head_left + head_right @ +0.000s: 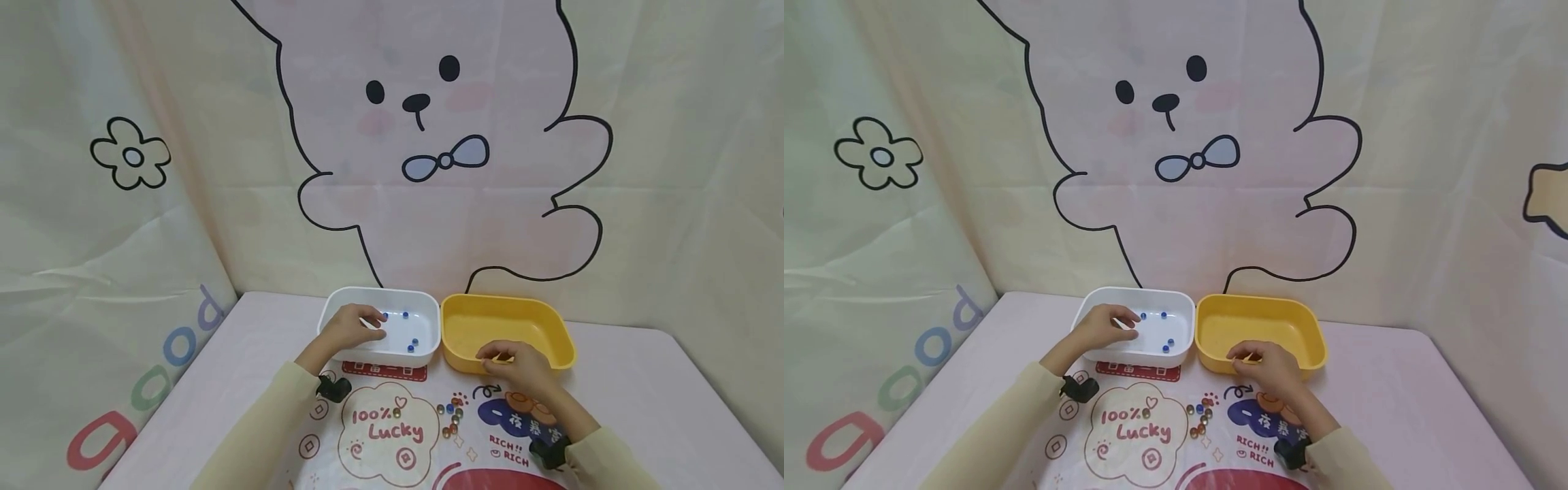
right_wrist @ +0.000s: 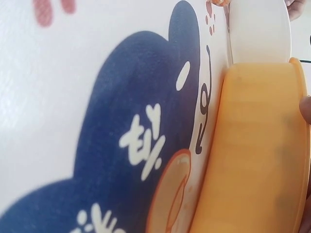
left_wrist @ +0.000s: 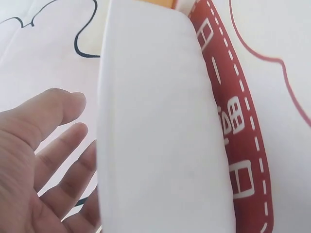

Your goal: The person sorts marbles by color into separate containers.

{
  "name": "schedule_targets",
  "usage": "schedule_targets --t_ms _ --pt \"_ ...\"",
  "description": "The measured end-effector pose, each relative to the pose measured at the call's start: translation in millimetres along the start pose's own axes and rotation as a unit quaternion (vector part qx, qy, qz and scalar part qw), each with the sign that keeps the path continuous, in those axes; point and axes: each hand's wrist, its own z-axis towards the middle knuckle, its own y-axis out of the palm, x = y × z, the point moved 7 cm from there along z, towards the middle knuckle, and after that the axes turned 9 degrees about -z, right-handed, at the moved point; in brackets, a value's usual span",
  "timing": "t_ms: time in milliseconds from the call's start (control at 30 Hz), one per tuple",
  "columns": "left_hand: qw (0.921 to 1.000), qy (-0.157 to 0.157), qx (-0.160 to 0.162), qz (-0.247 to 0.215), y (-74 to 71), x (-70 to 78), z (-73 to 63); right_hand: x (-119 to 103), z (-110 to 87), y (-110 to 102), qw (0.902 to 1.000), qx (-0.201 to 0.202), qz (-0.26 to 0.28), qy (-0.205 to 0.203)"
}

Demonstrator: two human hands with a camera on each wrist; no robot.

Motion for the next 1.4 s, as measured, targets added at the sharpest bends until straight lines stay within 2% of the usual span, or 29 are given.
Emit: schedule_targets --t_ms 300,500,633,1000,1167,1400 --pt "0.9988 0.038 0.011 -0.028 4.8 17.1 -19.9 -2.6 -0.1 -2.1 1.0000 -0.001 0.000 -0.001" --pt "0.9958 0.080 0.000 -0.045 14.1 33.4 -34.9 -2.1 0.5 -0.5 1.0000 -0.005 0.000 0.002" --pt "0.9936 0.097 -0.008 -0.057 23.0 40.6 -41.1 -2.0 1.7 -0.4 1.0000 -0.004 -0.002 -0.001" --pt "0.9926 0.063 -0.040 -0.096 58.7 46.4 -54.3 -0.8 0.4 -0.1 1.0000 -0.006 0.002 -0.007" --pt "0.9918 0.063 -0.057 -0.095 75.7 45.3 -57.0 -0.5 -0.9 0.4 1.0000 -0.007 0.000 -0.006" --pt "0.9923 0.043 -0.068 -0.094 92.7 43.2 -58.4 -1.5 0.7 -0.4 0.9999 0.000 0.002 -0.012"
